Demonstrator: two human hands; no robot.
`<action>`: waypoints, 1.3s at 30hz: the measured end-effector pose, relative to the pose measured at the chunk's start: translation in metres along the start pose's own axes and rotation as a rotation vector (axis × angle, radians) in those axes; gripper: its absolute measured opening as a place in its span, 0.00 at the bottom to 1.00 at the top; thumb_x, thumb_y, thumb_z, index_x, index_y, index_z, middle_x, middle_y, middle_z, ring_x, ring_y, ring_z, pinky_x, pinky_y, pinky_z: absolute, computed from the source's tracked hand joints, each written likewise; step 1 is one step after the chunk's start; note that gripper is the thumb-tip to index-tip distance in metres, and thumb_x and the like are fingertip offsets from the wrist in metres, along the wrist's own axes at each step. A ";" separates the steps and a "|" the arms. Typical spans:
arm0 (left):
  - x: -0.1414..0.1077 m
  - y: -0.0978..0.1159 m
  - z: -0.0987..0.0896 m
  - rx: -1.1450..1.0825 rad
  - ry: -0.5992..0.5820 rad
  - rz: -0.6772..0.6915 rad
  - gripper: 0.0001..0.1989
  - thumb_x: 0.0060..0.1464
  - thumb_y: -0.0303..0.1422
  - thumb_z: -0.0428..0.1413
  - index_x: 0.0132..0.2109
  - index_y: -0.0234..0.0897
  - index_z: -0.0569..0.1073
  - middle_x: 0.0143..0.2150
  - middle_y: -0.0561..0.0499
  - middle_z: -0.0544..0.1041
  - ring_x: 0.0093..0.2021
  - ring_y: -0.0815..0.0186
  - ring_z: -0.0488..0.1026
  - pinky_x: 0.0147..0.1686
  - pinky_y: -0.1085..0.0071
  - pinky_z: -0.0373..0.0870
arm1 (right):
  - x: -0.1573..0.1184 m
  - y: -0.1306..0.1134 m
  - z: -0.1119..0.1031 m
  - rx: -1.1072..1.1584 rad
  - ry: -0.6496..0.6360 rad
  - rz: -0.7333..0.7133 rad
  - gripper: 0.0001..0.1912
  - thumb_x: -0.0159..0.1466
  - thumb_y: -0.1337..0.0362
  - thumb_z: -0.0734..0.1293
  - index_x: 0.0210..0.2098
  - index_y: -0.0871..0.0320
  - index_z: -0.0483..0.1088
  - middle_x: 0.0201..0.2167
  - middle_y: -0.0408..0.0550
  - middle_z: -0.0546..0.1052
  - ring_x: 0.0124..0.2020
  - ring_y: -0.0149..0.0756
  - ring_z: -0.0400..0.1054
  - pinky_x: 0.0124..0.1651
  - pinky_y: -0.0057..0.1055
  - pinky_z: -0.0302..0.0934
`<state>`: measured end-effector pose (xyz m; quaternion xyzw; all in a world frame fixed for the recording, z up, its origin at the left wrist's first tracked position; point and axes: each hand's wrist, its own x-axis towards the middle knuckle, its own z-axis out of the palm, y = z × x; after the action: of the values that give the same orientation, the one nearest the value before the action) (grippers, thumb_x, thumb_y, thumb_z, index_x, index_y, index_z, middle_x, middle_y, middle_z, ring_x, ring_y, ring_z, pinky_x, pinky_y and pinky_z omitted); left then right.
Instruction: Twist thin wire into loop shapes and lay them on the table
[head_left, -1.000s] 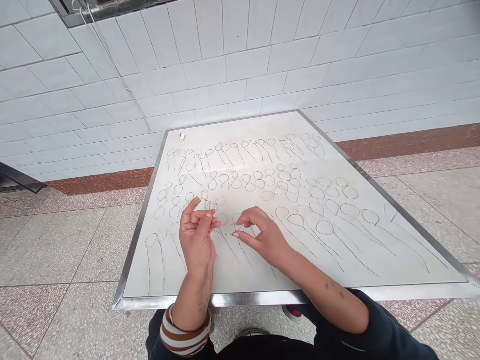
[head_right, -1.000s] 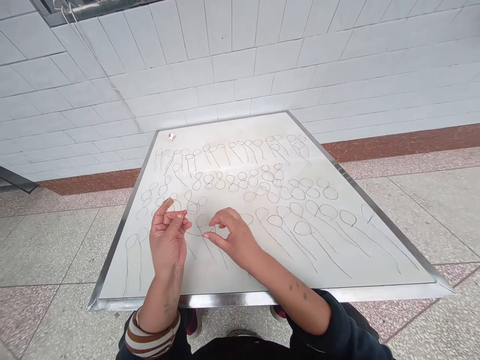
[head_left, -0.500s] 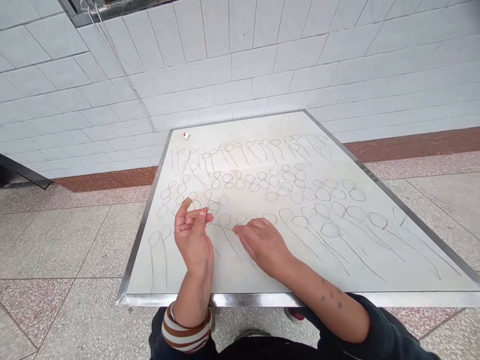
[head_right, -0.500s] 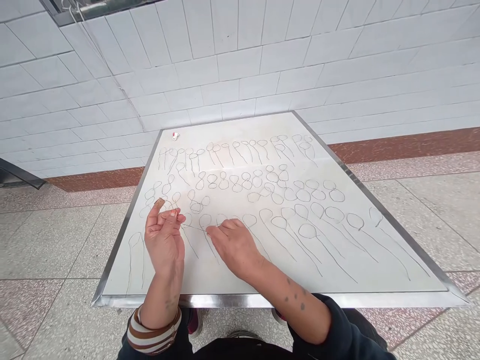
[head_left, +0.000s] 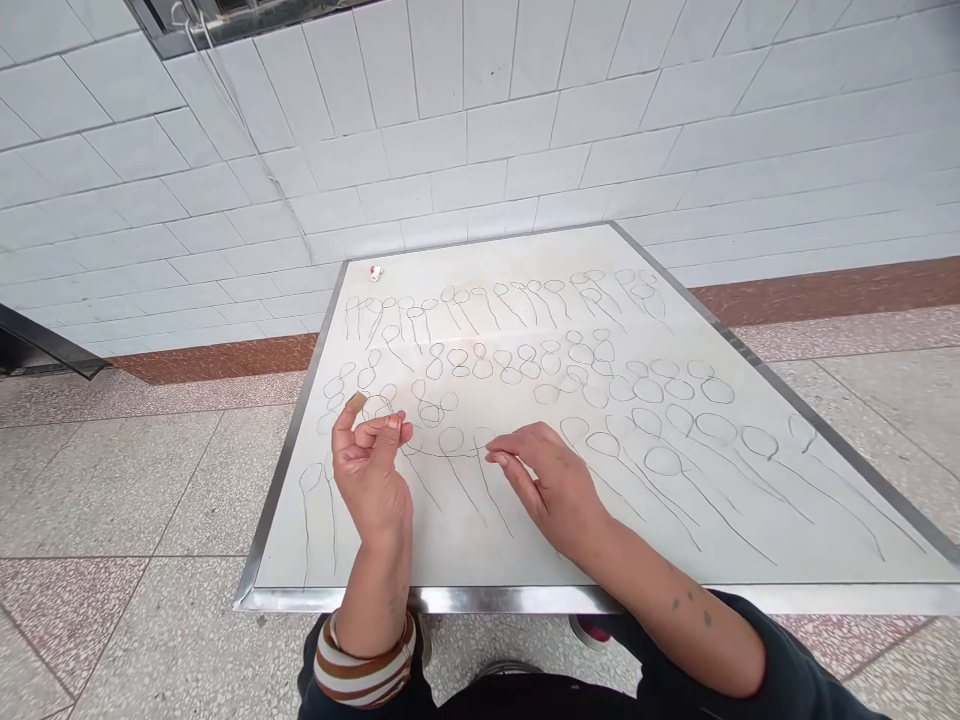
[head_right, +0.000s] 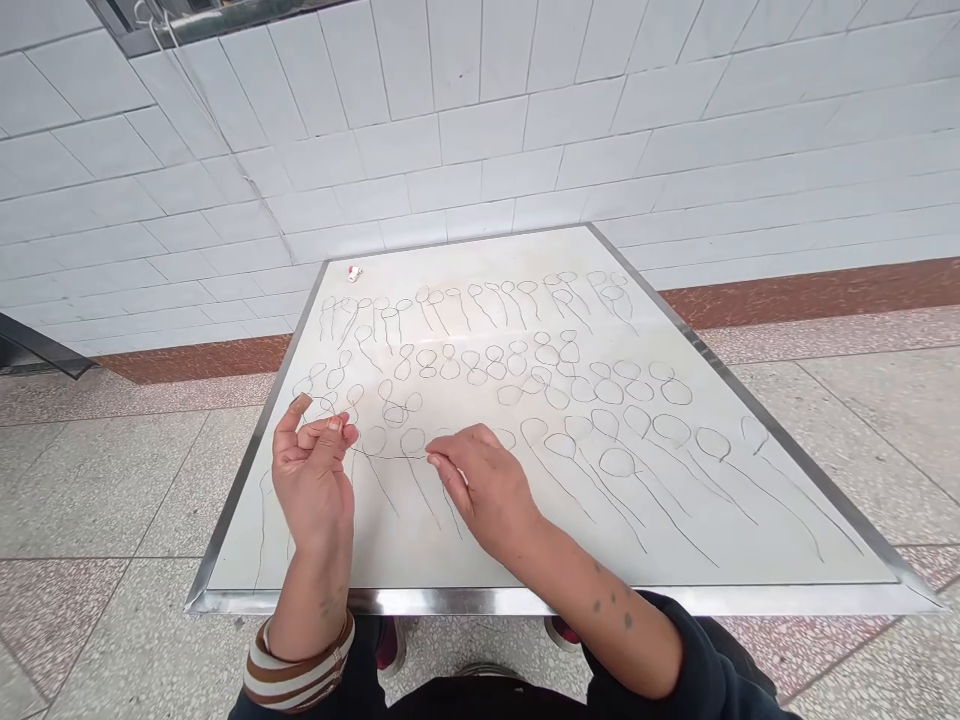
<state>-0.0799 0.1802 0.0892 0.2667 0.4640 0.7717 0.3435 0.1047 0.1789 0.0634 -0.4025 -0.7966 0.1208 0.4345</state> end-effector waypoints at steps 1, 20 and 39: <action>-0.007 -0.004 0.005 0.012 -0.036 -0.041 0.25 0.50 0.28 0.64 0.55 0.40 0.70 0.30 0.55 0.75 0.40 0.65 0.76 0.40 0.68 0.71 | 0.001 -0.003 0.000 0.009 -0.001 -0.036 0.06 0.69 0.67 0.60 0.42 0.56 0.69 0.31 0.46 0.77 0.36 0.37 0.66 0.36 0.31 0.63; -0.042 -0.026 0.030 0.058 -0.224 -0.170 0.29 0.50 0.29 0.64 0.59 0.43 0.67 0.27 0.58 0.74 0.37 0.67 0.76 0.45 0.68 0.71 | -0.005 -0.007 0.012 0.205 -0.221 0.236 0.11 0.71 0.66 0.55 0.43 0.56 0.68 0.26 0.42 0.73 0.28 0.32 0.67 0.33 0.28 0.61; -0.038 -0.018 0.023 0.053 -0.271 -0.148 0.28 0.51 0.29 0.63 0.59 0.43 0.67 0.28 0.58 0.73 0.34 0.68 0.75 0.44 0.67 0.72 | -0.004 0.000 0.005 0.311 -0.235 0.260 0.15 0.70 0.67 0.54 0.46 0.52 0.71 0.29 0.42 0.74 0.33 0.32 0.69 0.37 0.30 0.64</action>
<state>-0.0342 0.1693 0.0790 0.3425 0.4519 0.6886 0.4519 0.1021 0.1762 0.0584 -0.4132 -0.7550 0.3430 0.3761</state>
